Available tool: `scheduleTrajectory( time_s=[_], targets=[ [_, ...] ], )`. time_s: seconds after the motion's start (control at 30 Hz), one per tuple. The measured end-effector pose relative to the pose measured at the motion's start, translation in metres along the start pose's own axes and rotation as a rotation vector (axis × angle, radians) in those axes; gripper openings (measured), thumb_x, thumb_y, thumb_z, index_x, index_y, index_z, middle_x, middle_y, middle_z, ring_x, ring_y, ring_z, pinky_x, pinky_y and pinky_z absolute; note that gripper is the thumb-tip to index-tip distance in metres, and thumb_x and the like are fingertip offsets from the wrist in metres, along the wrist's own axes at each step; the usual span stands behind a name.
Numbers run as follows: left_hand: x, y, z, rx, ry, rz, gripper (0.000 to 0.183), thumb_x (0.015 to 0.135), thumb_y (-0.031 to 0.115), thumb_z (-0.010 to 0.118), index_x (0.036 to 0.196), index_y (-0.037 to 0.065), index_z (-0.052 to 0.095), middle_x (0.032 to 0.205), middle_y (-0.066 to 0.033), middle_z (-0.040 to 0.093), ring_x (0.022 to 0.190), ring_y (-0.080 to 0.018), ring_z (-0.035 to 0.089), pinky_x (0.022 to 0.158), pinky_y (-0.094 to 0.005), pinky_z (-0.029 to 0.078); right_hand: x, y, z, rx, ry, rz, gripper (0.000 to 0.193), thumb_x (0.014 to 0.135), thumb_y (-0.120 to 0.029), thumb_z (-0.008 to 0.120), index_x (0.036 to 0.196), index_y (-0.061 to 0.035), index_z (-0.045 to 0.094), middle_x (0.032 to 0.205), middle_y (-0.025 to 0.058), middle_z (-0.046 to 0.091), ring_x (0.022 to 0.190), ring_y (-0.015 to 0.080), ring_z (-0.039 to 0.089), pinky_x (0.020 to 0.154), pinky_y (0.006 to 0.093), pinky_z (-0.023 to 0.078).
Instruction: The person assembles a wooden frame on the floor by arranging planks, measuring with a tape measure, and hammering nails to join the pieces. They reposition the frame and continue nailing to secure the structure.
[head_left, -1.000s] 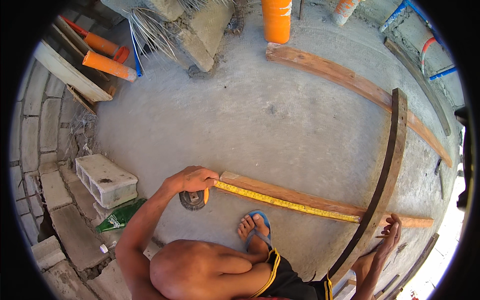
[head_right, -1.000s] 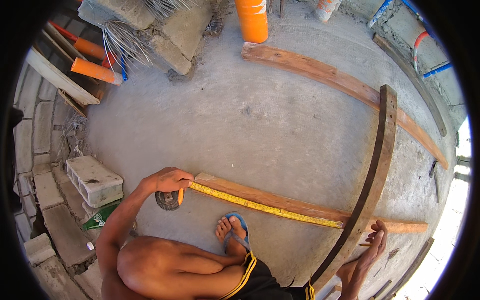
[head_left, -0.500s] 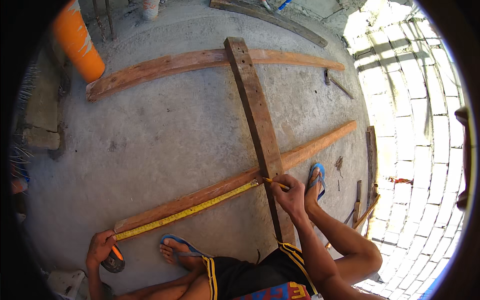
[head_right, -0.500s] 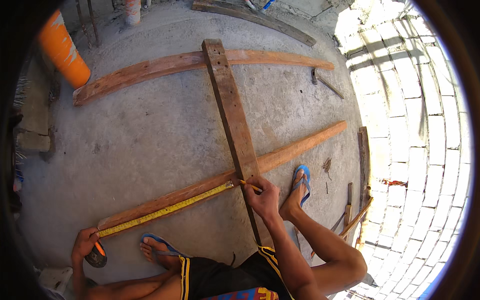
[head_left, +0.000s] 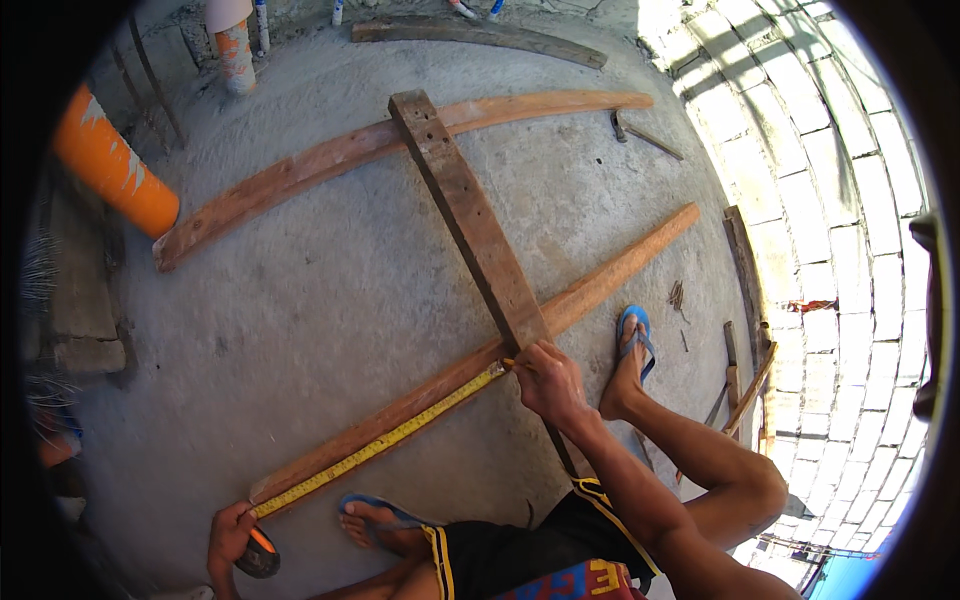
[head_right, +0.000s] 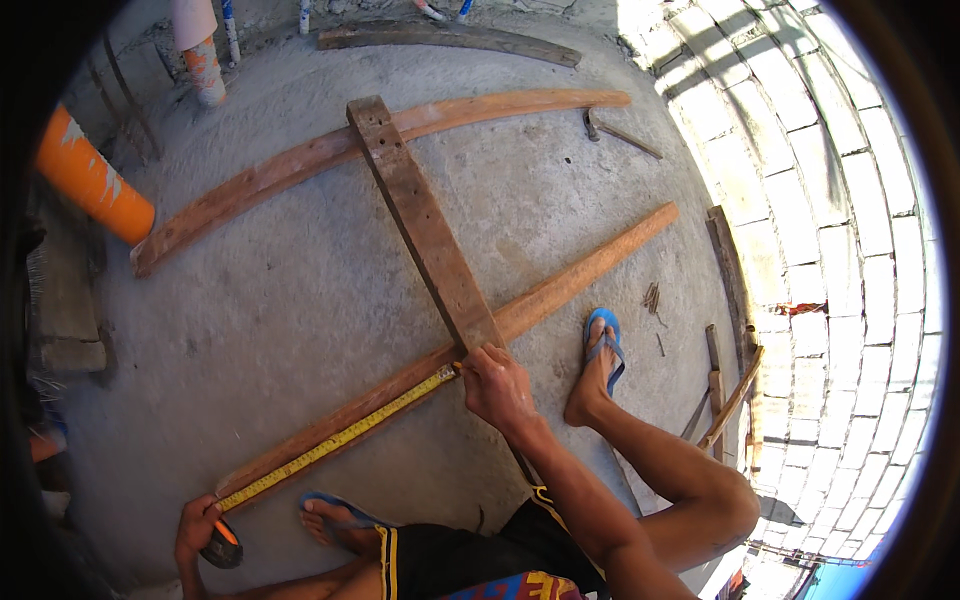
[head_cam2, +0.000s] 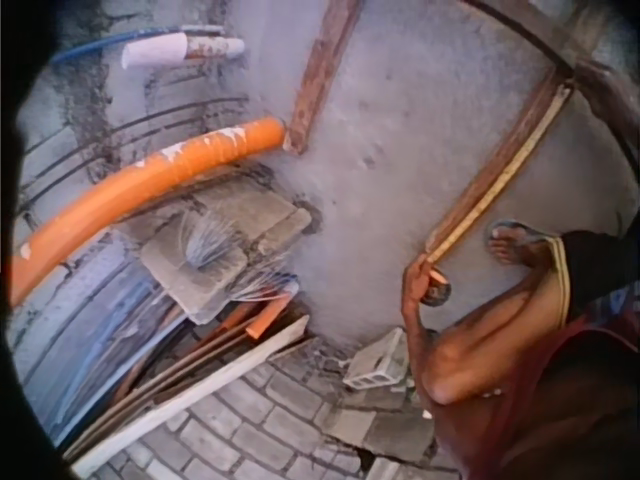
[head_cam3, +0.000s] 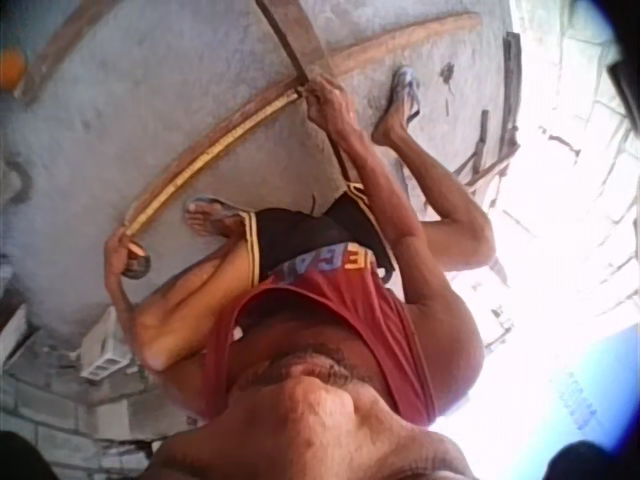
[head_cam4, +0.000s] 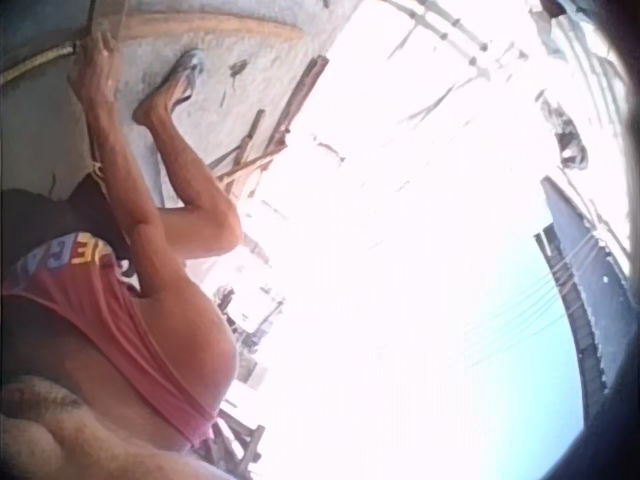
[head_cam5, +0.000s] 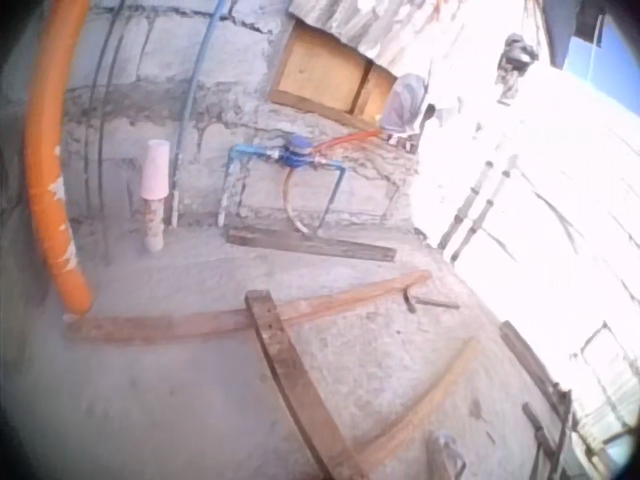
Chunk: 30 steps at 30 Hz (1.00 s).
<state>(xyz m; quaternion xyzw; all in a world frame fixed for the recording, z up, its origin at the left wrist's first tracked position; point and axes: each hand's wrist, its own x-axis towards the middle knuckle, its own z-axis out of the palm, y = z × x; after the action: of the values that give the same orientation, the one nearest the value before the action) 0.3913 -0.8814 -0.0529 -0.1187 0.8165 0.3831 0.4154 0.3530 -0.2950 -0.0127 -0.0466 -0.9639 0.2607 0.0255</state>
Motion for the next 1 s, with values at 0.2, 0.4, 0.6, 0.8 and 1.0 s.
scheduleTrajectory(
  time_s=[0.2, 0.4, 0.6, 0.8, 1.0],
  targets=[
    [-0.002, 0.006, -0.001, -0.022, -0.007, -0.033, 0.018, 0.092, 0.013, 0.057, 0.090, -0.003, 0.065, 0.072, -0.0071, 0.066, 0.069, -0.0130, 0.061, 0.067, -0.0317, 0.050, -0.007, 0.013, 0.000, 0.060, -0.004, -0.070, 0.010, 0.081, 0.000, 0.070, 0.086, -0.0025, 0.063, 0.082, 0.0150, 0.062, 0.074, 0.0366, 0.064, 0.066, 0.0434, 0.052],
    [0.002, -0.005, 0.000, 0.011, 0.001, -0.004, 0.018, 0.092, 0.013, 0.057, 0.089, -0.003, 0.065, 0.073, -0.0072, 0.067, 0.068, -0.0134, 0.060, 0.066, -0.0323, 0.049, -0.009, 0.015, -0.003, 0.015, 0.000, -0.112, 0.011, 0.078, 0.002, 0.068, 0.083, -0.0023, 0.059, 0.075, 0.0145, 0.059, 0.072, 0.0356, 0.062, 0.065, 0.0446, 0.051],
    [0.008, -0.020, -0.005, 0.004, -0.032, 0.002, 0.018, 0.094, 0.012, 0.055, 0.087, -0.002, 0.063, 0.073, -0.0047, 0.064, 0.068, -0.0127, 0.060, 0.066, -0.0302, 0.049, -0.010, 0.012, 0.003, 0.043, 0.035, -0.133, 0.011, 0.079, 0.000, 0.068, 0.082, -0.0028, 0.058, 0.074, 0.0138, 0.059, 0.073, 0.0358, 0.062, 0.067, 0.0452, 0.052],
    [0.001, -0.007, -0.008, -0.034, -0.089, 0.000, 0.039, 0.099, 0.035, 0.063, 0.112, -0.002, 0.067, 0.088, -0.0102, 0.065, 0.086, -0.0211, 0.061, 0.079, -0.0340, 0.051, -0.005, -0.019, -0.053, 0.041, 0.062, 0.135, 0.009, 0.081, -0.002, 0.071, 0.086, -0.0004, 0.064, 0.080, 0.0146, 0.066, 0.079, 0.0289, 0.068, 0.071, 0.0380, 0.054],
    [-0.001, 0.007, -0.053, -0.266, 0.154, 0.057, 0.023, 0.100, 0.023, 0.057, 0.106, 0.003, 0.067, 0.079, -0.0055, 0.064, 0.073, -0.0146, 0.059, 0.070, -0.0315, 0.049, 0.020, -0.100, -0.206, 1.189, 0.639, -0.467, 0.023, 0.094, -0.014, 0.072, 0.114, -0.0062, 0.062, 0.093, 0.0055, 0.069, 0.080, 0.0147, 0.064, 0.074, 0.0296, 0.050]
  ],
)
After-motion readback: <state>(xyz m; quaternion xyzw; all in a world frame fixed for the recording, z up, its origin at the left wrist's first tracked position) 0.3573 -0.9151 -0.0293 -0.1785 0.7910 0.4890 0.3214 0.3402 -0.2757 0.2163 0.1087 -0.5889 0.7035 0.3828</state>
